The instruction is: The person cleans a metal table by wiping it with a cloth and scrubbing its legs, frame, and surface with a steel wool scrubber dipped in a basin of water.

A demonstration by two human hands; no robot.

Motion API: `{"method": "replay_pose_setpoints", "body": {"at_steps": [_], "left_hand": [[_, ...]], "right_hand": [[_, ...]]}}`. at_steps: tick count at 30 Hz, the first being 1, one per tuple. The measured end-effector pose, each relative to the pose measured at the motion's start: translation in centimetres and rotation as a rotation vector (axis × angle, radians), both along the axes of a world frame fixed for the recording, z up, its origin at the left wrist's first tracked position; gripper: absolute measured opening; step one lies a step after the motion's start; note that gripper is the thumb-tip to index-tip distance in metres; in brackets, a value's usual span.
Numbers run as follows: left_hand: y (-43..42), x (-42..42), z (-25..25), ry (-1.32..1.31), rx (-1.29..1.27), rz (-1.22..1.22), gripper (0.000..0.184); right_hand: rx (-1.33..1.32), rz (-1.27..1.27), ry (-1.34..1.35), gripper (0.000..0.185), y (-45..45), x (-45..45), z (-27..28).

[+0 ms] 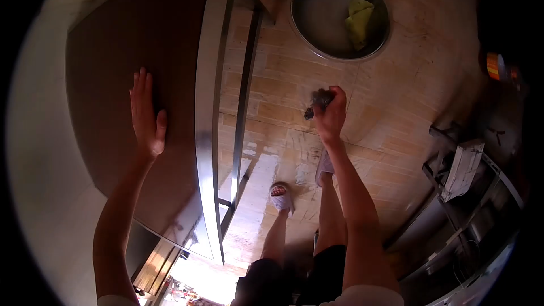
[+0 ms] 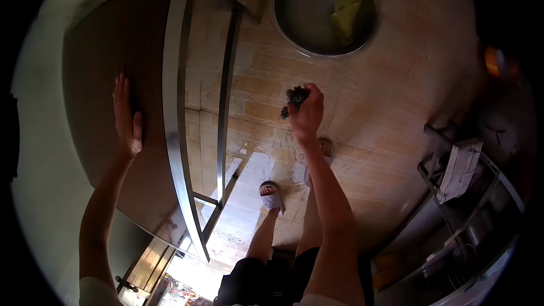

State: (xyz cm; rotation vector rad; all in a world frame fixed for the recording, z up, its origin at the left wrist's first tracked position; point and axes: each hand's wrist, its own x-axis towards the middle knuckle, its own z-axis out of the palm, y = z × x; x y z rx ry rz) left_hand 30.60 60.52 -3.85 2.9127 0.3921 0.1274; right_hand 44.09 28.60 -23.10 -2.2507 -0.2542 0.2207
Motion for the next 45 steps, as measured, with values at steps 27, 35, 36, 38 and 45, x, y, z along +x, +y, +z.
{"method": "replay_pose_setpoints", "body": {"at_steps": [27,35,36,38,45], "left_hand": [[0.7,-0.2,-0.9,0.049,0.001,0.031,0.071],[0.8,-0.2,0.4,0.071,0.0,0.046,0.067],[0.9,-0.4,0.3,0.064,0.005,0.039,0.065],[0.9,-0.8,0.4,0.073,0.011,0.034,0.064],[-5.4,-2.5,0.9,-0.149,0.144,0.54,0.066]], "right_hand": [[-0.039,0.315,-0.167,0.049,5.2,18.1,-4.4],[0.643,0.109,0.507,0.043,4.8,11.6,4.4],[0.617,0.084,0.596,0.047,4.2,10.2,6.1],[0.633,0.151,0.629,0.05,3.9,6.8,10.7],[0.508,0.431,0.771,0.045,2.3,-7.6,21.3]]}}
